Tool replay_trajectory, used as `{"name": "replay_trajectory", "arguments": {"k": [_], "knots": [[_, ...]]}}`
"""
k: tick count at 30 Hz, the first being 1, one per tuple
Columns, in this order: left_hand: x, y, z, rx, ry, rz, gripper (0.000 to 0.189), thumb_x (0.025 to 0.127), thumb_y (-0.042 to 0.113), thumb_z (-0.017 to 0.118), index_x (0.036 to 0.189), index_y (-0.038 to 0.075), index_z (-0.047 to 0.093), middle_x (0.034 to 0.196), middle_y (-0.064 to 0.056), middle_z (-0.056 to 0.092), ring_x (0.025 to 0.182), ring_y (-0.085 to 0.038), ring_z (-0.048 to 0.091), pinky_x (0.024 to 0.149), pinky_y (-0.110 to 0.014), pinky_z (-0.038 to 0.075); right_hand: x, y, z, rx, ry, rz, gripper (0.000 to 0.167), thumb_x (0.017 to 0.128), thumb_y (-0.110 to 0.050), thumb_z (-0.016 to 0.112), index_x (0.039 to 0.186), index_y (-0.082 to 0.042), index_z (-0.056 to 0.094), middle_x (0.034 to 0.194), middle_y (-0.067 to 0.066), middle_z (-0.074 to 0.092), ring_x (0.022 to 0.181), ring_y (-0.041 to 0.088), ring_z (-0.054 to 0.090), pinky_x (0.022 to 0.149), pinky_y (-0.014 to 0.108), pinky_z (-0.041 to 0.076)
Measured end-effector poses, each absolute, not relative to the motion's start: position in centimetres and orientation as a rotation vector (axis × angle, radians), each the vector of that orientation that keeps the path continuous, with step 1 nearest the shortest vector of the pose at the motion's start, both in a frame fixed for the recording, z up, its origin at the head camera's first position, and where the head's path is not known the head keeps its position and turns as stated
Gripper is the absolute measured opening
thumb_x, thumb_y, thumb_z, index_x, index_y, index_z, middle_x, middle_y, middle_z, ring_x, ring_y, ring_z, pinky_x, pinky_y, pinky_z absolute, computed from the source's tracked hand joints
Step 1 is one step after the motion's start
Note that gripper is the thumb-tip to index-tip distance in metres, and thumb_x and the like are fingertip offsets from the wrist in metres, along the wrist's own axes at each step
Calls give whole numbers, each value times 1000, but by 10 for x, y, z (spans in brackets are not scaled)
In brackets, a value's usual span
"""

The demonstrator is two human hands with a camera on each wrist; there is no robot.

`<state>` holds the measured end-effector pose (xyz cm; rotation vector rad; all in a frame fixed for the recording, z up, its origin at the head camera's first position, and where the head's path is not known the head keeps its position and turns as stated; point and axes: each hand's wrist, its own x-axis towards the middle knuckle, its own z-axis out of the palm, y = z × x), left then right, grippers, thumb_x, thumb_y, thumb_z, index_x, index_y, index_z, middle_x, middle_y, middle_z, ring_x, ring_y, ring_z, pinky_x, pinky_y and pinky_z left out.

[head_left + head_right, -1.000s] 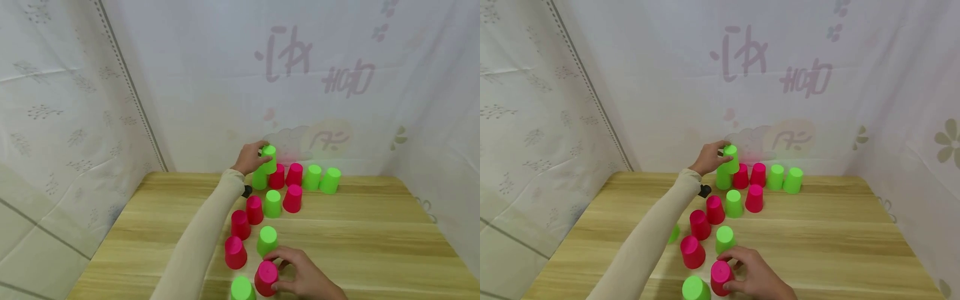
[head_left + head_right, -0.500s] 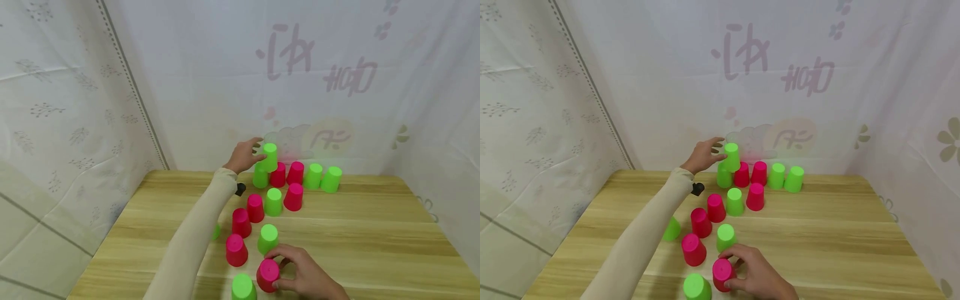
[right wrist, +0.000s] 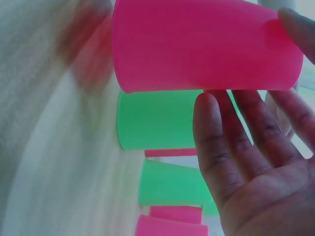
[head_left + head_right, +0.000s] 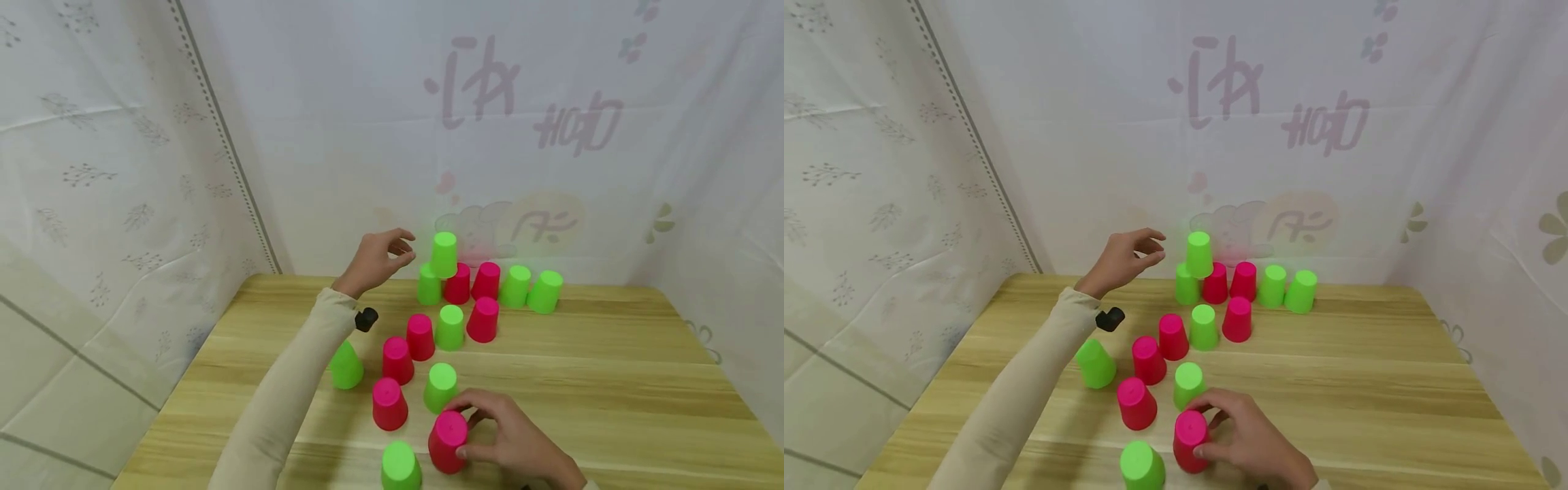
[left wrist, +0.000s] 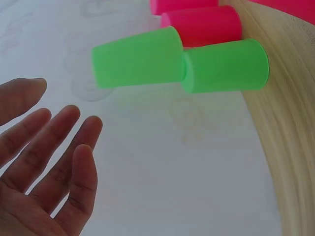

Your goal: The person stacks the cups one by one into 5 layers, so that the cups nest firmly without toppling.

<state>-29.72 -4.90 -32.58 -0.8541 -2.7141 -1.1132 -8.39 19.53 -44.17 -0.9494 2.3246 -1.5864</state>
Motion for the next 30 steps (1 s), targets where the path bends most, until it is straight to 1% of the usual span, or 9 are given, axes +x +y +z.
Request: {"name": "replay_trajectory", "arguments": {"k": [3, 6, 11, 15, 18, 21, 25, 28, 30], "knots": [[-284, -60, -321, -852, -2682, -1108, 25, 97, 19, 67, 120, 11, 67, 102, -8, 77, 93, -21, 73, 88, -41, 58, -86, 200, -437, -930, 2344, -1571, 41, 88, -23, 78, 125, -19, 62, 115, -6, 70, 103, 7, 65, 83, 28, 59], [-271, -70, -319, -852, -2660, -1119, 20, 96, 18, 67, 114, 11, 70, 97, -6, 77, 88, -19, 72, 82, -38, 59, -89, 205, -432, -901, 2347, -1562, 43, 88, -24, 79, 126, -15, 62, 117, -6, 70, 104, 7, 65, 83, 28, 59], [-250, -86, -329, -836, -2595, -1163, 15, 97, 19, 67, 109, 12, 71, 96, -5, 77, 88, -16, 72, 76, -34, 58, -93, 212, -426, -884, 2354, -1556, 44, 87, -24, 79, 127, -12, 62, 118, -5, 69, 105, 7, 64, 82, 27, 59], [-232, -103, -341, -801, -2593, -1181, 14, 96, 17, 67, 108, 12, 72, 96, -4, 77, 89, -16, 72, 74, -33, 57, -93, 216, -420, -919, 2362, -1561, 43, 88, -21, 78, 127, -11, 62, 118, -4, 68, 105, 7, 64, 81, 27, 59], [-217, -120, -349, -752, -2638, -1174, 13, 96, 17, 67, 108, 13, 72, 100, -2, 77, 93, -16, 71, 75, -31, 56, -95, 220, -415, -963, 2347, -1569, 42, 89, -18, 77, 127, -10, 61, 118, -2, 68, 105, 8, 64, 81, 28, 59], [-203, -136, -359, -725, -2666, -1149, 16, 96, 18, 68, 111, 13, 72, 107, -2, 76, 100, -18, 71, 78, -35, 57, -99, 226, -409, -986, 2344, -1560, 41, 89, -16, 77, 127, -12, 61, 117, -2, 69, 104, 8, 65, 80, 28, 59], [-189, -151, -377, -721, -2711, -1106, 28, 94, 19, 70, 121, 12, 68, 121, -4, 73, 114, -24, 67, 84, -44, 58, -104, 235, -402, -1024, 2383, -1501, 40, 88, -17, 77, 125, -15, 62, 115, -1, 70, 103, 7, 65, 78, 28, 59], [-181, -160, -389, -699, -2776, -1088, 39, 92, 19, 72, 129, 10, 63, 130, -8, 68, 123, -30, 62, 88, -47, 57, -109, 239, -397, -1035, 2409, -1458, 39, 88, -17, 78, 124, -16, 63, 114, -1, 70, 103, 6, 64, 78, 28, 59], [-176, -164, -396, -677, -2818, -1081, 44, 91, 19, 74, 132, 9, 61, 133, -9, 66, 125, -32, 61, 89, -46, 56, -112, 242, -393, -1038, 2425, -1453, 39, 87, -16, 79, 123, -16, 63, 113, -1, 70, 102, 7, 64, 77, 29, 59]]}}
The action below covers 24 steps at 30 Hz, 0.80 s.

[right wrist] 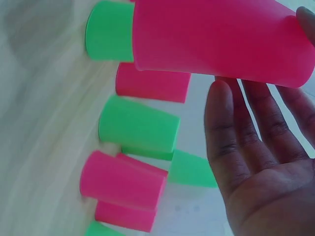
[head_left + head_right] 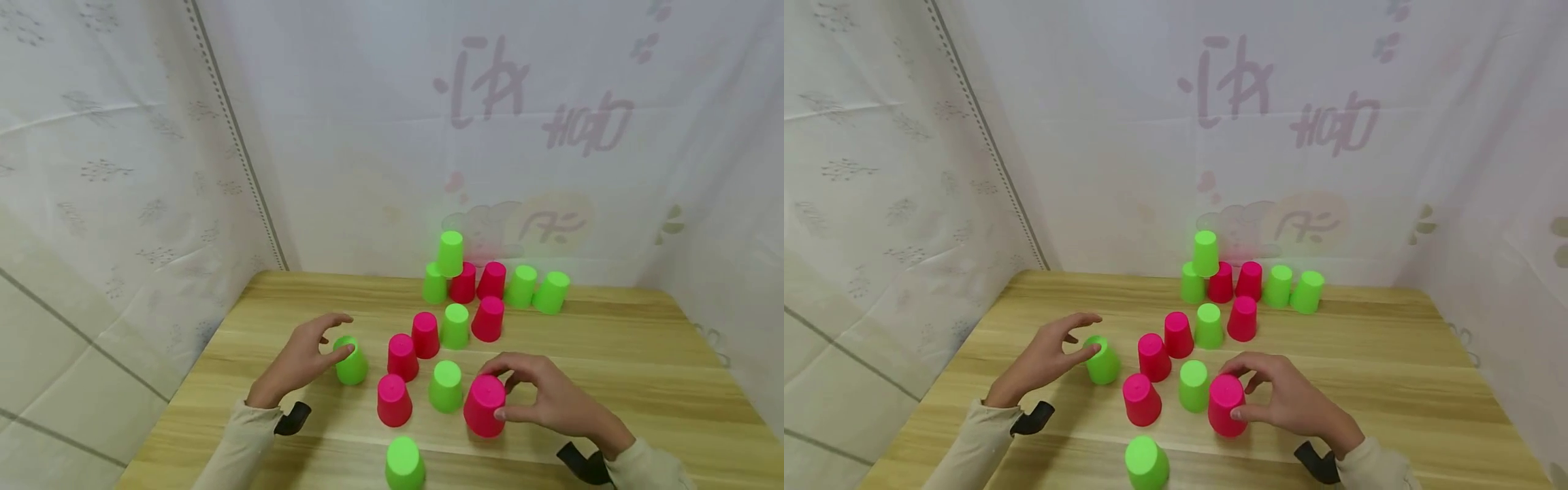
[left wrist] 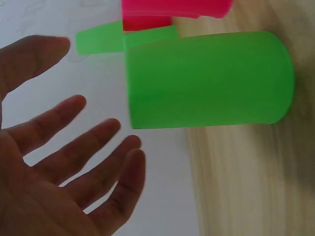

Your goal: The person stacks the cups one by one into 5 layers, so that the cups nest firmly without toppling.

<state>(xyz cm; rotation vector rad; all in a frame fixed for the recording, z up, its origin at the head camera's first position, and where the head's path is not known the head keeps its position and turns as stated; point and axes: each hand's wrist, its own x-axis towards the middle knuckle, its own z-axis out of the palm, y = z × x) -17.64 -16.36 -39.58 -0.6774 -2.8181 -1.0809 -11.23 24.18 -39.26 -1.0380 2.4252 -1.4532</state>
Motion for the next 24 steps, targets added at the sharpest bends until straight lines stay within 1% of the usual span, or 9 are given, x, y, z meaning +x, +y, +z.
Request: {"name": "replay_trajectory", "arguments": {"k": [3, 6, 9, 14, 17, 20, 24], "knots": [[-174, -166, -405, -657, -2850, -1088, 44, 91, 18, 74, 131, 8, 61, 130, -10, 67, 120, -31, 63, 86, -43, 56, -118, 246, -385, -1060, 2473, -1454, 40, 85, -14, 80, 122, -17, 64, 112, -1, 70, 100, 7, 64, 76, 27, 59], [-172, -165, -410, -626, -2846, -1103, 38, 90, 17, 75, 125, 9, 64, 122, -8, 71, 113, -26, 66, 82, -35, 57, -125, 248, -376, -1098, 2532, -1454, 42, 84, -11, 81, 122, -15, 64, 111, -2, 70, 98, 6, 65, 75, 27, 59], [-171, -165, -413, -607, -2822, -1107, 33, 89, 15, 76, 120, 8, 67, 117, -7, 73, 108, -24, 68, 78, -30, 57, -135, 250, -367, -1111, 2581, -1451, 45, 83, -9, 81, 124, -14, 64, 113, -1, 69, 99, 6, 64, 75, 27, 59], [-169, -166, -417, -544, -2824, -1166, 35, 87, 17, 77, 119, 7, 67, 115, -8, 73, 107, -24, 68, 79, -33, 59, -152, 253, -353, -1059, 2636, -1426, 46, 83, -9, 81, 126, -12, 63, 117, 1, 68, 99, 6, 64, 78, 27, 58], [-169, -167, -419, -521, -2844, -1198, 40, 86, 19, 79, 121, 6, 66, 116, -7, 73, 106, -22, 67, 80, -32, 58, -161, 252, -347, -1024, 2659, -1419, 46, 83, -9, 80, 126, -10, 62, 117, 2, 67, 97, 6, 65, 79, 26, 59], [-168, -168, -421, -526, -2843, -1220, 43, 85, 19, 81, 122, 4, 65, 116, -7, 73, 103, -21, 67, 79, -31, 58, -171, 252, -344, -976, 2668, -1445, 44, 84, -8, 80, 125, -9, 62, 116, 4, 66, 96, 9, 65, 79, 25, 59], [-167, -167, -423, -516, -2836, -1225, 42, 84, 16, 81, 121, 5, 66, 114, -7, 73, 100, -21, 67, 79, -34, 60, -184, 251, -343, -891, 2666, -1494, 41, 86, -9, 78, 124, -8, 62, 116, 6, 65, 97, 12, 64, 81, 25, 59]]}}
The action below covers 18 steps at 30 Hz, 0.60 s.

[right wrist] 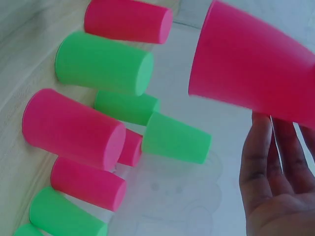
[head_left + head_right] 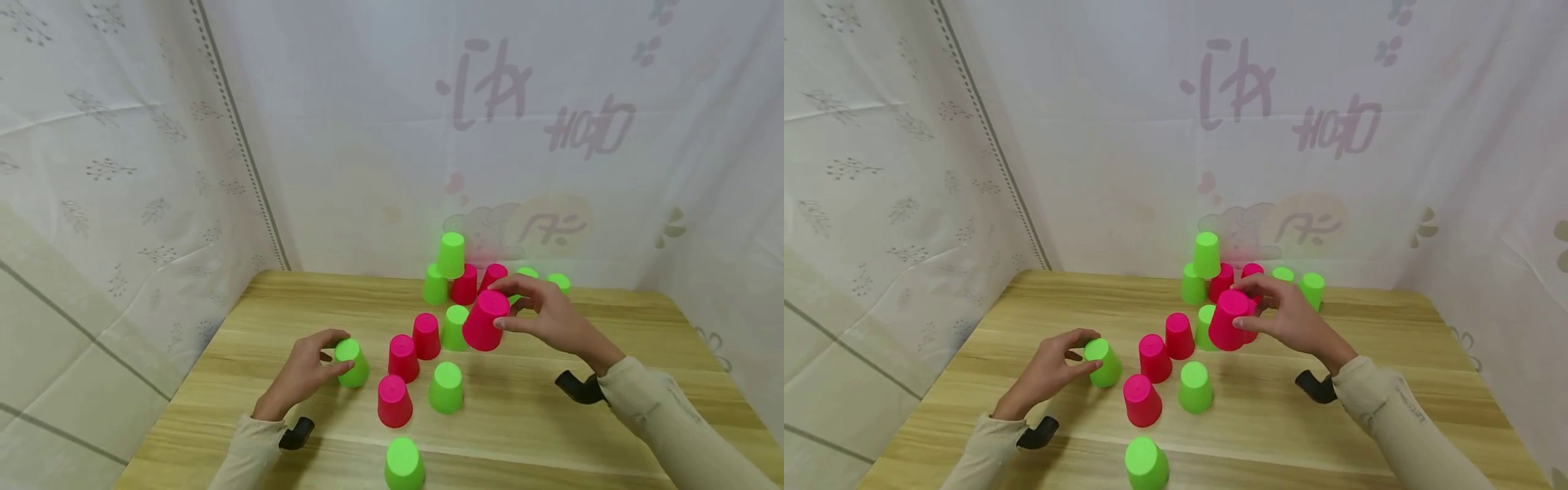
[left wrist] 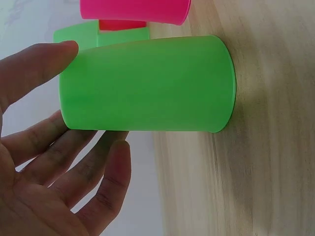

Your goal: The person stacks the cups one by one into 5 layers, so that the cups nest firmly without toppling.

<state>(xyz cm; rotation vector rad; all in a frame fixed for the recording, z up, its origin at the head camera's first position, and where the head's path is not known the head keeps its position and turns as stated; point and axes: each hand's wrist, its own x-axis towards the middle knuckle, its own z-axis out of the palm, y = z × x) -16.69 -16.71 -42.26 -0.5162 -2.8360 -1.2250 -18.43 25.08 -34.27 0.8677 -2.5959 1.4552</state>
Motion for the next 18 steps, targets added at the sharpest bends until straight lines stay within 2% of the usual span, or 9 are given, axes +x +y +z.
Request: {"name": "replay_trajectory", "arguments": {"k": [12, 18], "knots": [[-167, -167, -423, -456, -2865, -1226, 41, 84, 19, 81, 121, 8, 67, 114, -6, 73, 101, -19, 67, 78, -27, 58, -247, 259, -353, 586, -2642, 1300, 42, 88, -25, 78, 125, -11, 63, 117, 7, 69, 100, 8, 62, 78, 22, 56], [-168, -168, -426, -445, -2862, -1237, 42, 84, 21, 82, 122, 9, 67, 115, -5, 73, 103, -19, 67, 78, -25, 57, -273, 258, -358, 410, -2659, 1303, 47, 90, -33, 75, 128, -10, 60, 120, 11, 68, 107, 22, 62, 82, 30, 53]]}}
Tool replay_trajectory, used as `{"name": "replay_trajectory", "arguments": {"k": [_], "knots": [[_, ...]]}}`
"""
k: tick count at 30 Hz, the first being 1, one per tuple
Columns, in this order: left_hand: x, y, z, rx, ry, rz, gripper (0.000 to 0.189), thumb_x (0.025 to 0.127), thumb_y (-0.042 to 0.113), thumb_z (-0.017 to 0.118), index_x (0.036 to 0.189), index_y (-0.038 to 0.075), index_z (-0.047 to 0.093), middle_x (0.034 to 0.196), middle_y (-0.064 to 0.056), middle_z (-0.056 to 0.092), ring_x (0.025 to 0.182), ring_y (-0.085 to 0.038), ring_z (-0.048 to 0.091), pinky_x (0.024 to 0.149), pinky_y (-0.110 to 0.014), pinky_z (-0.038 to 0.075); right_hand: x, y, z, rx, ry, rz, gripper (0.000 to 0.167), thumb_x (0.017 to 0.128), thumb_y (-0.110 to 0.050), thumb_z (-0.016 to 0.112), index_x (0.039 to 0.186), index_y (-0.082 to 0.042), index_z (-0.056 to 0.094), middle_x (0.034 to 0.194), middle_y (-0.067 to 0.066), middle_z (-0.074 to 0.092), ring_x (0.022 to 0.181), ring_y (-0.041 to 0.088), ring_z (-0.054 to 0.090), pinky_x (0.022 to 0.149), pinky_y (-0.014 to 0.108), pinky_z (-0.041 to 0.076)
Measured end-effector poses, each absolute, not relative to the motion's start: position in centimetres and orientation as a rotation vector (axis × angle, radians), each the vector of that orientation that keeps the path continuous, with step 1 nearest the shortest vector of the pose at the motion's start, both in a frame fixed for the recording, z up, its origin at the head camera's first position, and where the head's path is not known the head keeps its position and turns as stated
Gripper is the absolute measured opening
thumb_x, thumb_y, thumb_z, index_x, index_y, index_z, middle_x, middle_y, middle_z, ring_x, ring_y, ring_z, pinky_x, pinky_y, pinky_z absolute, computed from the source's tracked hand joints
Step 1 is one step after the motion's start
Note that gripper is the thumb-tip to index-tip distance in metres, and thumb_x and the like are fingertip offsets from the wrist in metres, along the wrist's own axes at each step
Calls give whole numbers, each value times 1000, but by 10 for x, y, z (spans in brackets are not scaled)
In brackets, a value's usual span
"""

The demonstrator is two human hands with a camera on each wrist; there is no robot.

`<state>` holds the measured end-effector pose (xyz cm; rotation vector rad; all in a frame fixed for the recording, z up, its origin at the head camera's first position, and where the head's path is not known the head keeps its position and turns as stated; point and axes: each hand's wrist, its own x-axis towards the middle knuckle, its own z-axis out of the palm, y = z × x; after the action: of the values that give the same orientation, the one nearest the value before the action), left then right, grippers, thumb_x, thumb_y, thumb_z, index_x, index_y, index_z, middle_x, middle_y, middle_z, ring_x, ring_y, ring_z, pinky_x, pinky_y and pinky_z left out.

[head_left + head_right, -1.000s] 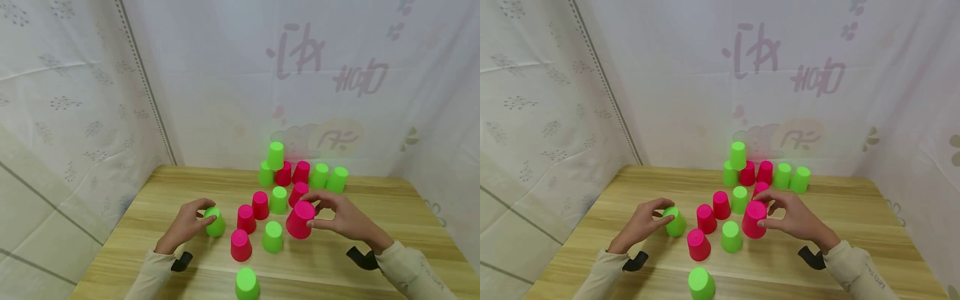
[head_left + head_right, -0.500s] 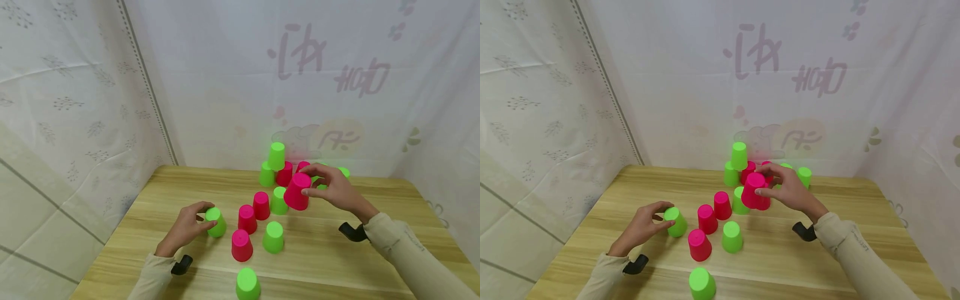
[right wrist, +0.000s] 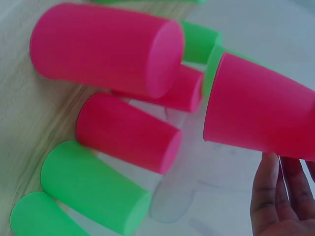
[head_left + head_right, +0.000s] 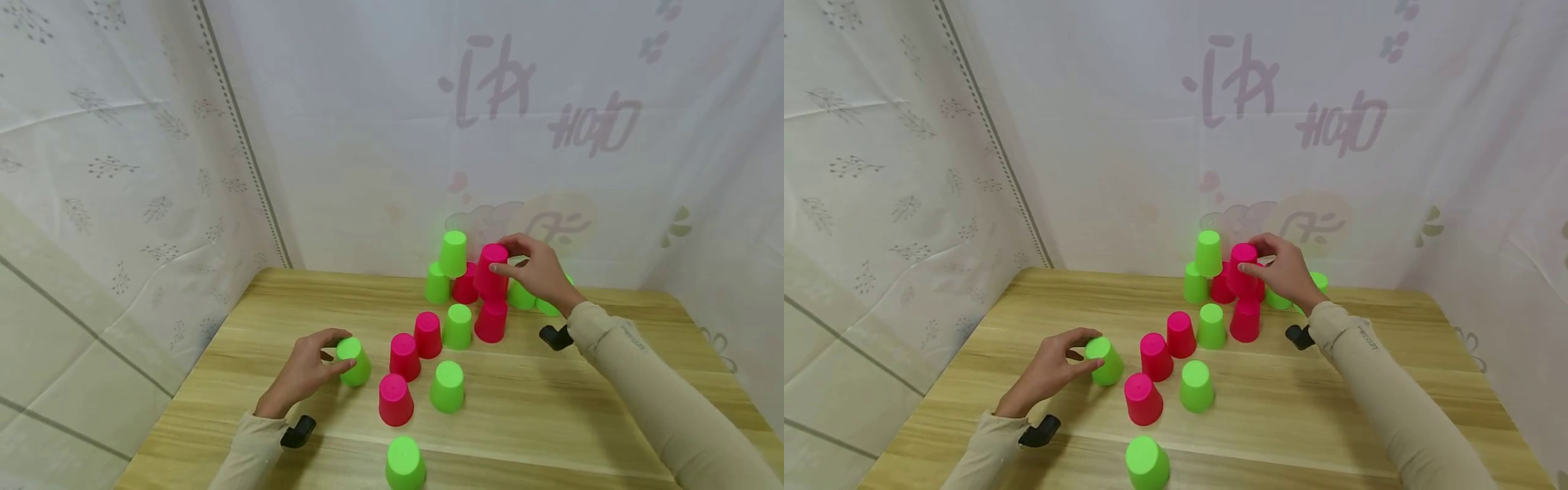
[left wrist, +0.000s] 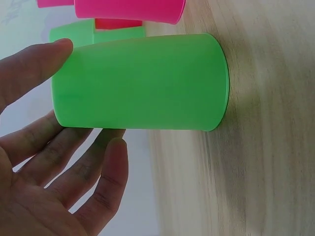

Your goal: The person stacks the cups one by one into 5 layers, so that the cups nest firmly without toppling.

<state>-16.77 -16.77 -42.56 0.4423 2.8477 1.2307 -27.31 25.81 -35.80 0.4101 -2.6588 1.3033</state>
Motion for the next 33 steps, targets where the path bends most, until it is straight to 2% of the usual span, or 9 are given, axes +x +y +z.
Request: {"name": "replay_trajectory", "arguments": {"k": [4, 10, 18, 27, 33], "knots": [[-168, -168, -427, 430, 2842, 1238, 42, 84, 20, 82, 122, 9, 67, 115, -5, 73, 104, -20, 67, 77, -23, 56, -286, 255, -361, 321, -2666, 1319, 50, 91, -33, 74, 130, -7, 59, 124, 15, 66, 112, 31, 62, 87, 37, 53], [-167, -167, -428, 412, 2825, 1246, 44, 84, 19, 82, 123, 8, 66, 116, -4, 72, 105, -19, 67, 78, -24, 56, -302, 253, -368, 213, -2660, 1395, 51, 92, -31, 73, 132, -5, 57, 128, 17, 63, 117, 36, 60, 93, 46, 54], [-166, -167, -430, 443, 2855, 1231, 47, 81, 16, 83, 124, 9, 65, 117, -6, 73, 105, -22, 69, 77, -28, 58, -312, 251, -372, 153, -2634, 1387, 48, 92, -26, 72, 131, -3, 57, 126, 19, 64, 113, 35, 60, 91, 39, 54], [-163, -168, -434, 456, 2851, 1241, 49, 81, 12, 83, 124, 7, 62, 119, -10, 73, 111, -30, 70, 80, -38, 61, -315, 247, -372, 127, -2628, 1426, 49, 93, -26, 71, 133, -3, 56, 130, 20, 62, 116, 36, 60, 94, 40, 53], [-161, -169, -434, 457, 2865, 1247, 46, 82, 12, 82, 122, 7, 62, 117, -9, 73, 111, -30, 71, 80, -38, 61, -316, 248, -373, 128, -2666, 1421, 56, 92, -28, 72, 140, -6, 51, 135, 21, 60, 121, 38, 58, 97, 49, 55]]}}
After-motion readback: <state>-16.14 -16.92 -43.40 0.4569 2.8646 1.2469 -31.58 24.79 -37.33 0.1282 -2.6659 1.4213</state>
